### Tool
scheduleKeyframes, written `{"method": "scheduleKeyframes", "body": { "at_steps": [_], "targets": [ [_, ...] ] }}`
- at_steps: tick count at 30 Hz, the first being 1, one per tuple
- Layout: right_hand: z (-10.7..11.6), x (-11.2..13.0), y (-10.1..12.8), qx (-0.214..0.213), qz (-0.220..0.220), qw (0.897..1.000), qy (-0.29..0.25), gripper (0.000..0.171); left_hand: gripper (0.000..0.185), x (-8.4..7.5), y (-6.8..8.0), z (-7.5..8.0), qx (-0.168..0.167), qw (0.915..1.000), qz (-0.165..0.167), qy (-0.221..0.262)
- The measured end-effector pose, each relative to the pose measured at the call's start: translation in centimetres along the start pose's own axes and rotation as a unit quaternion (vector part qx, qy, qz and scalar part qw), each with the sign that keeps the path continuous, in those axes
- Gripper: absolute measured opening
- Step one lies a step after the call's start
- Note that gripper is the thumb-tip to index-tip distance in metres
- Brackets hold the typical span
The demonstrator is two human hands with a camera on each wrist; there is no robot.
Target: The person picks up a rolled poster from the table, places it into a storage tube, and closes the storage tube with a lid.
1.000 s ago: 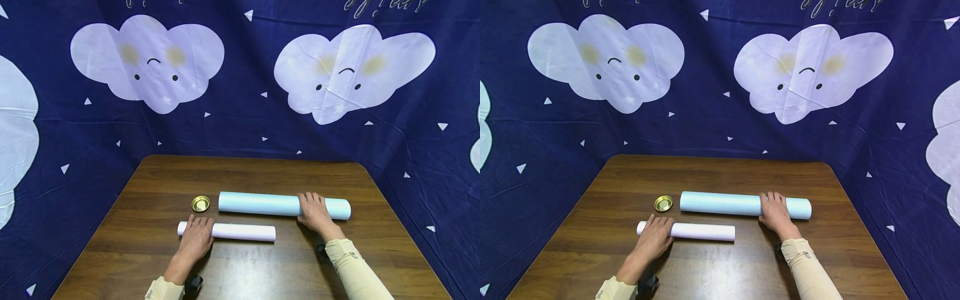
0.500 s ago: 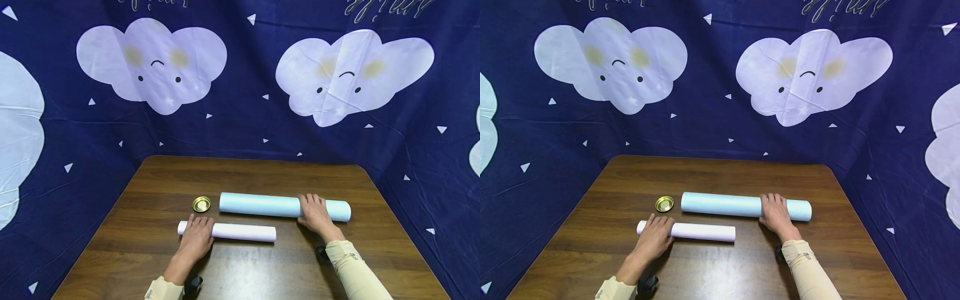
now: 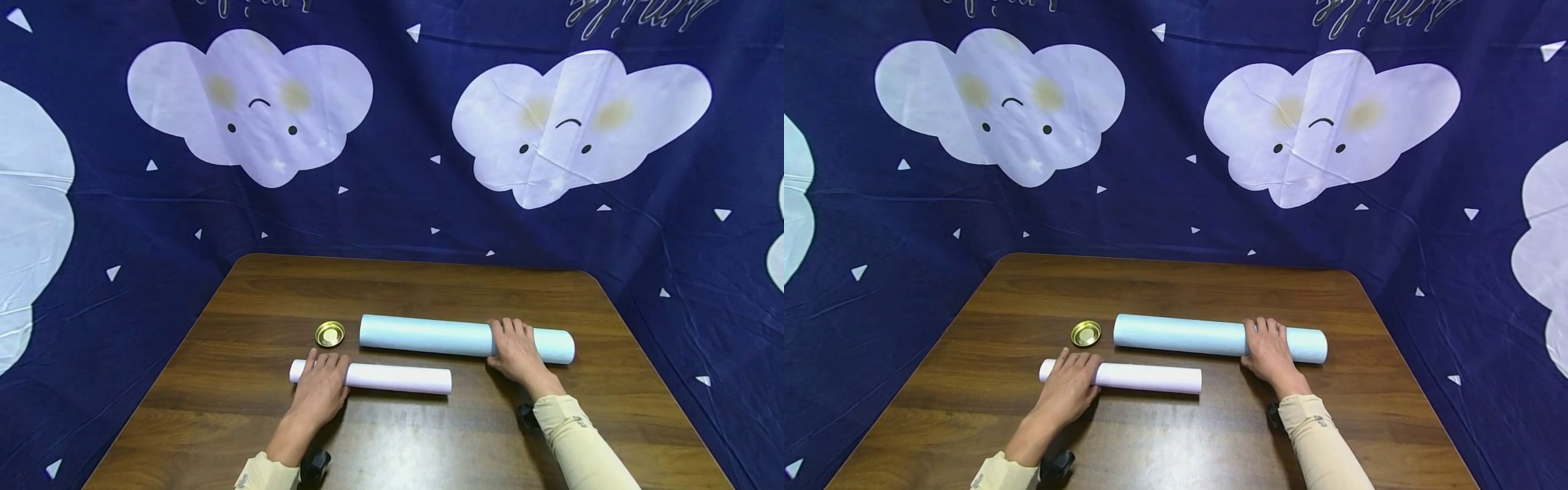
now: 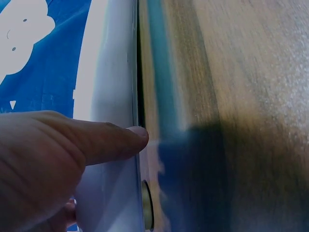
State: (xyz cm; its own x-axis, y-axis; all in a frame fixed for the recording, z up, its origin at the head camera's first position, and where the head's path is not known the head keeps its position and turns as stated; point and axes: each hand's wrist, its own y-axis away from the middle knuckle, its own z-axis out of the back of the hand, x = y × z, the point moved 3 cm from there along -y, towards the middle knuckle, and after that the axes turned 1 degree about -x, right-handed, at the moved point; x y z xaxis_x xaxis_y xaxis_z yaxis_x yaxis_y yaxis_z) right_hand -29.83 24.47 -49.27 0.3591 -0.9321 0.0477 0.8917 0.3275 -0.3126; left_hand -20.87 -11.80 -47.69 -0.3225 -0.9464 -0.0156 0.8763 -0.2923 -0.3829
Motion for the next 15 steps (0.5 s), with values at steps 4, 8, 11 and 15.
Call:
{"method": "scheduleKeyframes", "body": {
  "at_steps": [4,8,11,15],
  "targets": [
    [0.02,-0.12,-0.02,0.001,-0.001,1.0,0.001,0.073,0.037,-0.02,-0.09,0.24,-0.003,1.0,0.001,0.001],
    [0.18,-0.15,-0.04,0.002,-0.003,1.0,0.003,0.074,0.037,-0.02,-0.24,0.47,-0.011,0.9999,-0.001,0.002],
    [0.3,-0.15,-0.06,0.005,-0.006,1.0,-0.001,0.074,0.037,0.0,-0.36,0.64,-0.021,0.9998,-0.003,0.003],
    [0.42,-0.21,-0.07,0.01,-0.012,1.0,-0.007,0.074,0.038,0.01,-0.48,0.88,-0.034,0.9994,-0.003,0.005]
  ]
}}
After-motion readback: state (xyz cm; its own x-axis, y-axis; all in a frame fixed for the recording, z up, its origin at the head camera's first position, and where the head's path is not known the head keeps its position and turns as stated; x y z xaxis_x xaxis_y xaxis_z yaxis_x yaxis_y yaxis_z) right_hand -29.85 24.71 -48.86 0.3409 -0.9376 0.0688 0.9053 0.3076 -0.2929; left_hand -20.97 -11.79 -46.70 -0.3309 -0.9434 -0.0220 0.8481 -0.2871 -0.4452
